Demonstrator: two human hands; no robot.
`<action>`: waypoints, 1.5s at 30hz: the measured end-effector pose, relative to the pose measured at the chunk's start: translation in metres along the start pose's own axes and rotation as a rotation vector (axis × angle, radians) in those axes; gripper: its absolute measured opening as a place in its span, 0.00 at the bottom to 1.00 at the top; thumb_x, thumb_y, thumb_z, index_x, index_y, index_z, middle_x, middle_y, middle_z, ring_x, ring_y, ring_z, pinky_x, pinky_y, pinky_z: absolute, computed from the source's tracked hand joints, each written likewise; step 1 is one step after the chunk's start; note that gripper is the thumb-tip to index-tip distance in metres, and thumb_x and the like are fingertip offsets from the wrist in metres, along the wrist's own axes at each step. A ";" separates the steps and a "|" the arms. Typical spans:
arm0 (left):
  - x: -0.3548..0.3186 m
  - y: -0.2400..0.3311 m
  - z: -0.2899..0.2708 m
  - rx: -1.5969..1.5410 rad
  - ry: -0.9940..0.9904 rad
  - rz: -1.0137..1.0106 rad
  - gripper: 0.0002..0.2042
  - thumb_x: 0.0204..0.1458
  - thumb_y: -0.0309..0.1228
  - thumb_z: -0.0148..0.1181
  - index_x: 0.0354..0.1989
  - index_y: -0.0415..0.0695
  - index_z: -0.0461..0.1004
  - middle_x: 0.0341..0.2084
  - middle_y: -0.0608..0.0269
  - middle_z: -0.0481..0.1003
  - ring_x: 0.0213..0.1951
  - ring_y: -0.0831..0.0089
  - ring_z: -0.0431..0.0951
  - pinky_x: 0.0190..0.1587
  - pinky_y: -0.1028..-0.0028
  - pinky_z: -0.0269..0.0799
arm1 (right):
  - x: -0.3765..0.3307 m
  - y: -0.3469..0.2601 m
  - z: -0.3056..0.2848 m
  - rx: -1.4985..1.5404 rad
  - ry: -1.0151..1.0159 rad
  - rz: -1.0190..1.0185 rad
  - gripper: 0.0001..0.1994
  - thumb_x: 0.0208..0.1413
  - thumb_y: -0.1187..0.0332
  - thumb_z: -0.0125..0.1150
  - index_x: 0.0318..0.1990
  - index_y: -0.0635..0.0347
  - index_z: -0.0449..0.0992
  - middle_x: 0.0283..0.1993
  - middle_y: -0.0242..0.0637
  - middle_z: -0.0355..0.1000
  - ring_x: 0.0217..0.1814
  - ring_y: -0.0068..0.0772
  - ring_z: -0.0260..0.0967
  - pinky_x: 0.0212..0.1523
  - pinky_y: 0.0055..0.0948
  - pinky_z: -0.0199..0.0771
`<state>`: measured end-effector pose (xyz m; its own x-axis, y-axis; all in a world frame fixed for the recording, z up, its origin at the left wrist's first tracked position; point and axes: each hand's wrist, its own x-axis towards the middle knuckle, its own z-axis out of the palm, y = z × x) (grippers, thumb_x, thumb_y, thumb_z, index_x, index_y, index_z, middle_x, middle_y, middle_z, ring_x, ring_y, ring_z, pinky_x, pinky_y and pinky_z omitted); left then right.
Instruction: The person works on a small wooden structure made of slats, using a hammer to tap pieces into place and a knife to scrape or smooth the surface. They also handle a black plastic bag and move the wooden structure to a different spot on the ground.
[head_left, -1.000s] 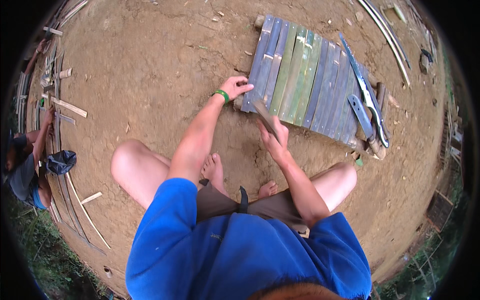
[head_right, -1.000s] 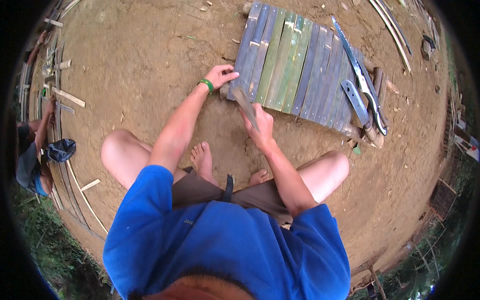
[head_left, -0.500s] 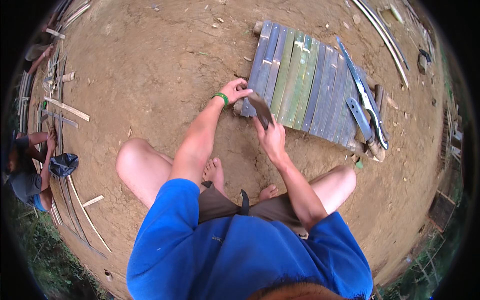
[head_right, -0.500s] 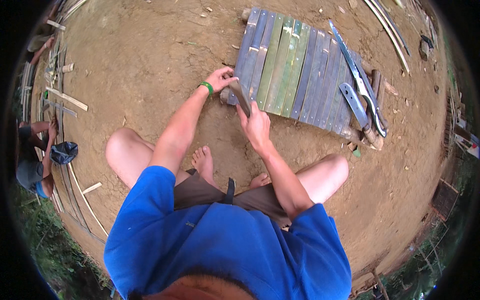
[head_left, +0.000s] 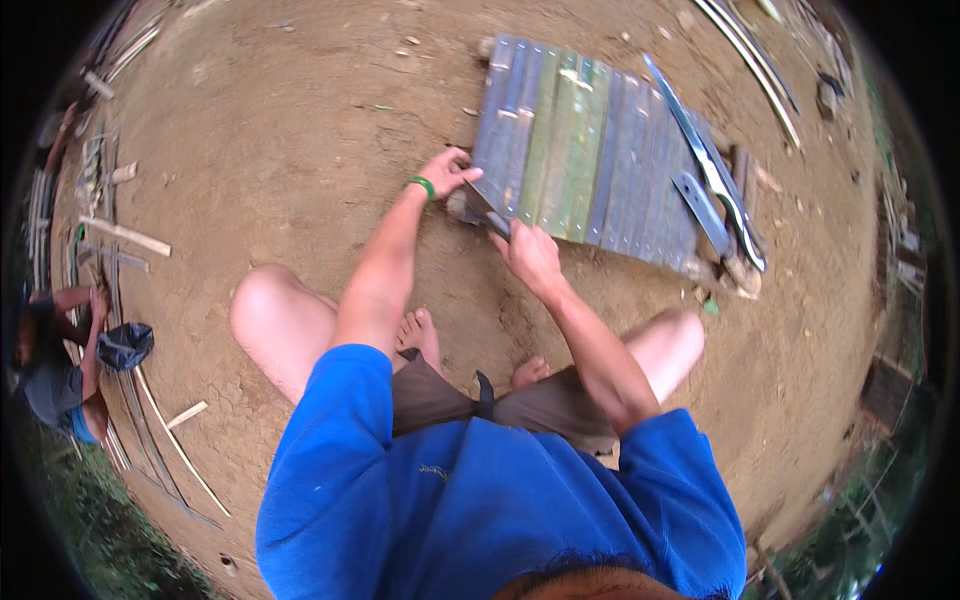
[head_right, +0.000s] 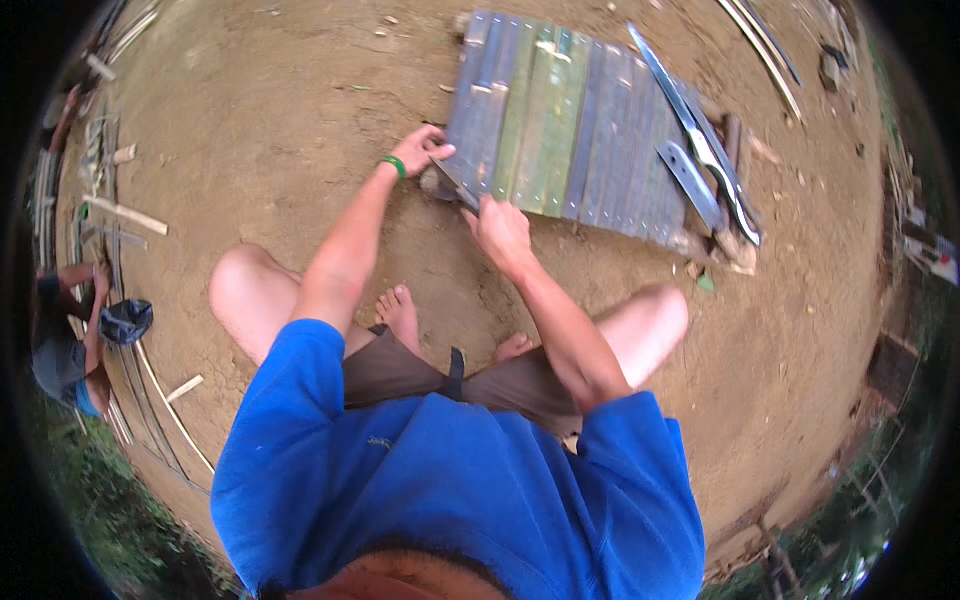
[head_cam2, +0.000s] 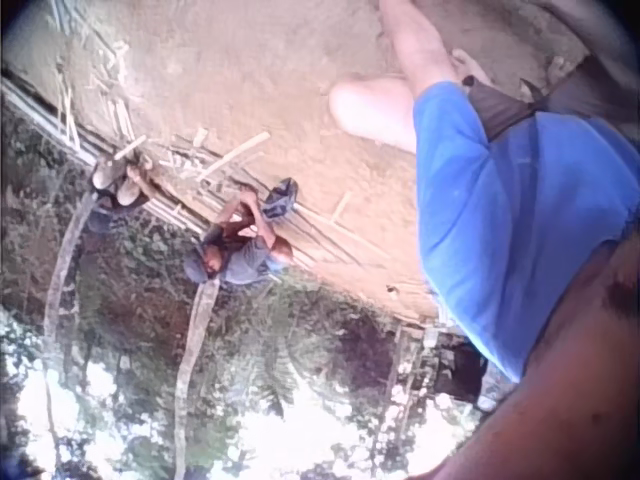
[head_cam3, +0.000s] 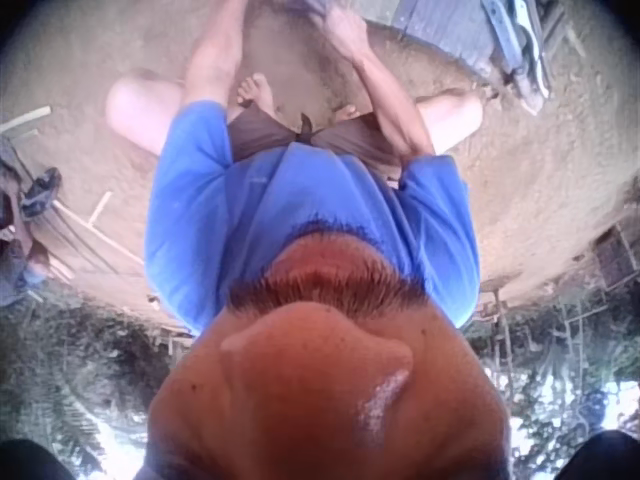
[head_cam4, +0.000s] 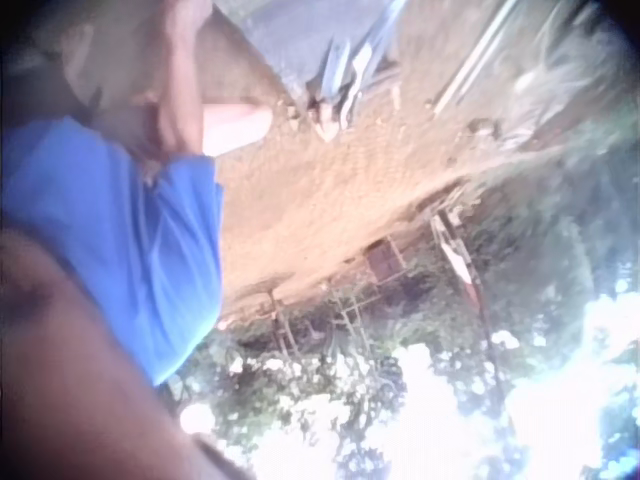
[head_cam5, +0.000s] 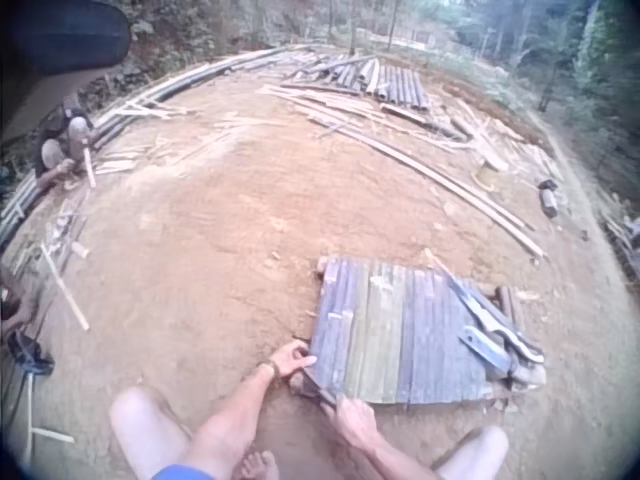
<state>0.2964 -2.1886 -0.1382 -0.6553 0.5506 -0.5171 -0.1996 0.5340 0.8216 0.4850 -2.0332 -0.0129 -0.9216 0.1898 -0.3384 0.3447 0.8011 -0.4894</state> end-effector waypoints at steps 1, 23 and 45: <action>0.000 -0.002 0.000 -0.067 0.029 0.049 0.30 0.49 0.49 0.73 0.53 0.42 0.71 0.27 0.63 0.75 0.30 0.74 0.73 0.34 0.69 0.72 | -0.003 0.004 -0.001 -0.013 -0.026 -0.006 0.22 0.60 0.52 0.61 0.37 0.68 0.75 0.27 0.59 0.76 0.33 0.64 0.77 0.36 0.53 0.76; -0.013 0.117 0.164 1.008 0.483 0.196 0.42 0.52 0.66 0.50 0.75 0.66 0.48 0.77 0.63 0.39 0.76 0.57 0.38 0.74 0.44 0.29 | 0.035 0.296 -0.190 -0.485 0.396 0.126 0.44 0.46 0.53 0.70 0.70 0.57 0.58 0.70 0.55 0.54 0.73 0.58 0.50 0.70 0.58 0.54; -0.013 0.121 0.166 0.977 0.511 0.215 0.40 0.52 0.62 0.54 0.74 0.63 0.54 0.76 0.61 0.44 0.76 0.56 0.42 0.74 0.46 0.32 | 0.013 0.429 -0.278 -0.480 0.137 0.613 0.63 0.36 0.17 0.53 0.75 0.50 0.50 0.74 0.49 0.54 0.78 0.52 0.46 0.72 0.68 0.39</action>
<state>0.4022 -2.0248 -0.0720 -0.8741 0.4838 -0.0439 0.4632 0.8573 0.2246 0.5717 -1.5288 -0.0035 -0.6164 0.7200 -0.3188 0.7126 0.6824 0.1631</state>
